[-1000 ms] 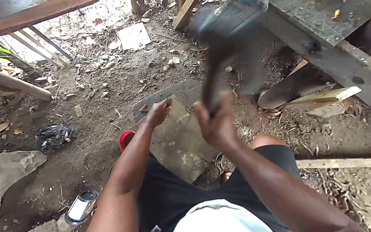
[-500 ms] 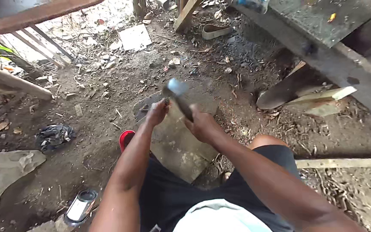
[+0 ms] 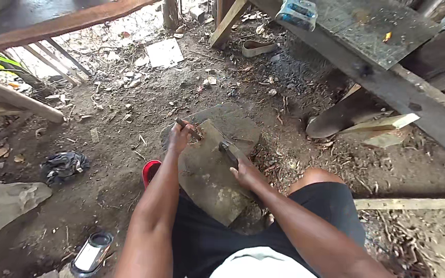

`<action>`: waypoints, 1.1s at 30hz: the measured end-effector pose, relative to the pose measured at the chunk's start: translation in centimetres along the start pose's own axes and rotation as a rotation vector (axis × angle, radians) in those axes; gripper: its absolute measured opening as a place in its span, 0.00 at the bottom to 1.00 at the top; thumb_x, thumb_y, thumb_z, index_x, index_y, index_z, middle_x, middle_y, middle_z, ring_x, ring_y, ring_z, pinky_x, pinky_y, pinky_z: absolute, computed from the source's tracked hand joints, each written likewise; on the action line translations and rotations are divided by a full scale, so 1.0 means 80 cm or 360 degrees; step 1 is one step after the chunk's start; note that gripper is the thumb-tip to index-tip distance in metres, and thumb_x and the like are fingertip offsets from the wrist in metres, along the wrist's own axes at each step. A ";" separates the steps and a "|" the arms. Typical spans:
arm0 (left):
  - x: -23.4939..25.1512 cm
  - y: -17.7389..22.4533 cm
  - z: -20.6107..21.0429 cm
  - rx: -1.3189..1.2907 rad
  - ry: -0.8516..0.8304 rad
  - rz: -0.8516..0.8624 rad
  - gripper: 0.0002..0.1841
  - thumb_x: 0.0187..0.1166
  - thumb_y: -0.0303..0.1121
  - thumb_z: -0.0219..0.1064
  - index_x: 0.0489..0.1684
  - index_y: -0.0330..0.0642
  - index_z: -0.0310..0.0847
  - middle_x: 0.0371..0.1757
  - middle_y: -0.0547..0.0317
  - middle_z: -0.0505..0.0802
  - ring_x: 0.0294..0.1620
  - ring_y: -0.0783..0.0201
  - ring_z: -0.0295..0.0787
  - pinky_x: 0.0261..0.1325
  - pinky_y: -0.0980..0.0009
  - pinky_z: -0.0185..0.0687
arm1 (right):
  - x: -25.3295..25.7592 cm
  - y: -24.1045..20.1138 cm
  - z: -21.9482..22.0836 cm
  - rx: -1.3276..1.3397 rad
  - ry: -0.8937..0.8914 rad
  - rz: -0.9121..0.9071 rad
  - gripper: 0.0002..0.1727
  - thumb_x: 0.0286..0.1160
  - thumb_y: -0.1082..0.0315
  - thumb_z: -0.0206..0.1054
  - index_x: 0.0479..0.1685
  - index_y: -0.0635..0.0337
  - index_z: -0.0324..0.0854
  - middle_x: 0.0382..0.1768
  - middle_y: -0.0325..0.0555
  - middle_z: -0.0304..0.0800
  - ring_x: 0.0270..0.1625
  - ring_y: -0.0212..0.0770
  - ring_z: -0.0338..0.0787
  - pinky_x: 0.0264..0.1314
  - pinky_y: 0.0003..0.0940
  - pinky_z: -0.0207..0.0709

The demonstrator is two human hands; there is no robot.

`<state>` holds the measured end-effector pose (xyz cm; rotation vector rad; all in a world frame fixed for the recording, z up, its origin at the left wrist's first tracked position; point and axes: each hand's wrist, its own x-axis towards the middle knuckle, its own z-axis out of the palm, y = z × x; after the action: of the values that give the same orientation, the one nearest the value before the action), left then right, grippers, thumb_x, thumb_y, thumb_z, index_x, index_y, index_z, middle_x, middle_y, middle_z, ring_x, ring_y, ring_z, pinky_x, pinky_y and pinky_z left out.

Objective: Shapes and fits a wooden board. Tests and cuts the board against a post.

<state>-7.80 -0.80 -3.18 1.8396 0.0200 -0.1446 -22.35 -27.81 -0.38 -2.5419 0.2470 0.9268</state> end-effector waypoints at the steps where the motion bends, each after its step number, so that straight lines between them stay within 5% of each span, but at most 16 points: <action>1: -0.009 0.009 -0.001 0.0110 -0.0054 0.0036 0.14 0.90 0.35 0.60 0.65 0.38 0.81 0.56 0.51 0.94 0.56 0.58 0.94 0.65 0.53 0.90 | 0.002 0.002 0.006 -0.0026 -0.0007 0.0012 0.36 0.90 0.43 0.52 0.84 0.62 0.58 0.59 0.62 0.89 0.64 0.60 0.91 0.67 0.59 0.82; 7: -0.036 0.057 0.010 0.0559 -0.0061 0.0578 0.11 0.90 0.35 0.61 0.60 0.43 0.84 0.48 0.53 0.94 0.44 0.61 0.93 0.53 0.56 0.90 | 0.001 -0.002 -0.006 -0.0039 -0.0058 0.0019 0.35 0.91 0.45 0.51 0.85 0.63 0.58 0.61 0.63 0.87 0.66 0.60 0.89 0.68 0.59 0.81; 20: -0.012 0.031 0.022 0.0407 0.0114 0.0363 0.12 0.88 0.37 0.64 0.60 0.40 0.85 0.51 0.53 0.95 0.49 0.63 0.95 0.60 0.57 0.91 | 0.000 -0.002 -0.002 -0.0070 -0.0022 0.0011 0.34 0.91 0.45 0.52 0.82 0.63 0.59 0.57 0.61 0.89 0.62 0.59 0.91 0.65 0.58 0.83; 33: -0.012 0.040 0.034 0.0552 0.0000 0.0374 0.13 0.88 0.39 0.64 0.60 0.41 0.84 0.49 0.51 0.95 0.47 0.59 0.94 0.59 0.54 0.90 | -0.005 -0.005 -0.017 0.0034 -0.0043 -0.0039 0.35 0.90 0.43 0.53 0.82 0.63 0.63 0.59 0.61 0.89 0.63 0.59 0.90 0.67 0.59 0.81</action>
<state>-8.68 -4.19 -0.71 2.1706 -0.2339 0.0196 -21.71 -28.05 0.95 -2.5057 0.2161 0.9434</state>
